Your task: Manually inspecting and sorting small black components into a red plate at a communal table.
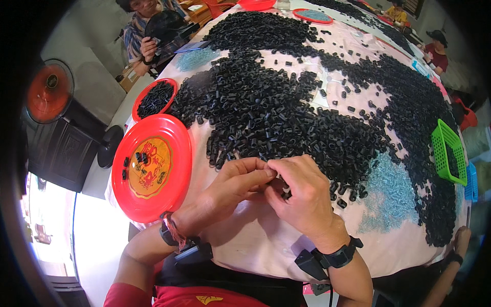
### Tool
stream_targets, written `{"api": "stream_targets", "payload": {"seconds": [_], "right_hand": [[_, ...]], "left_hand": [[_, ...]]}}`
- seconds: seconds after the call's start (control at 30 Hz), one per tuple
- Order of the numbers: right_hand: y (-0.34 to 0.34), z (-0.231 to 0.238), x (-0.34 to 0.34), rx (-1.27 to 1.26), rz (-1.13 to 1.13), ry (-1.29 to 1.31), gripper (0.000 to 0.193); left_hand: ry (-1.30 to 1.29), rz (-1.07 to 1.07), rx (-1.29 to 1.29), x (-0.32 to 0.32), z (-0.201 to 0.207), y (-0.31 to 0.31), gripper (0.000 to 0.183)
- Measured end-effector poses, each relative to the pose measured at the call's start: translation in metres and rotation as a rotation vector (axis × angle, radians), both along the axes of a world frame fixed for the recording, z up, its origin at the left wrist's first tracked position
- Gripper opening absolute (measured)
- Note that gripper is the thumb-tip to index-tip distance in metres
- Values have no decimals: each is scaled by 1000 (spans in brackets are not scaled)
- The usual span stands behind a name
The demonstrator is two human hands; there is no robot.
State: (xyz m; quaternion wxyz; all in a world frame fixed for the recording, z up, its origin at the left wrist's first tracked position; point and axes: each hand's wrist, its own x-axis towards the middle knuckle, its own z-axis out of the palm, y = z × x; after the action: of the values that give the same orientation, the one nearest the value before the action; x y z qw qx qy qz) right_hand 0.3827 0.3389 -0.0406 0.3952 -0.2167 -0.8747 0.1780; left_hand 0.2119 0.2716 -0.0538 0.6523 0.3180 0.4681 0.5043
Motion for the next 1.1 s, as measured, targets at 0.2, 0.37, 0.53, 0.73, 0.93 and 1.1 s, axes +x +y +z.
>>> {"api": "stream_targets", "payload": {"seconds": [0.2,0.37,0.53,0.73,0.93,1.1], "right_hand": [[1,0,-2,-77,10,-3,52],[2,-3,0,-34,43,-56,50],[6,-3,1,14,40,-66,46],[5,-5,1,36,64,-93,46],[6,-4,0,77,63,-123,43],[8,-3,4,84,72,-142,42]], "left_hand": [[-179,11,-81,3,10,-7,19],[-274,4,-80,7,3,-11,22],[-312,-25,-174,3,14,-22,27],[-291,-41,-142,5,8,-24,31],[-279,-26,-85,6,-2,-25,34],[-238,-61,-101,6,-5,-23,37]]}}
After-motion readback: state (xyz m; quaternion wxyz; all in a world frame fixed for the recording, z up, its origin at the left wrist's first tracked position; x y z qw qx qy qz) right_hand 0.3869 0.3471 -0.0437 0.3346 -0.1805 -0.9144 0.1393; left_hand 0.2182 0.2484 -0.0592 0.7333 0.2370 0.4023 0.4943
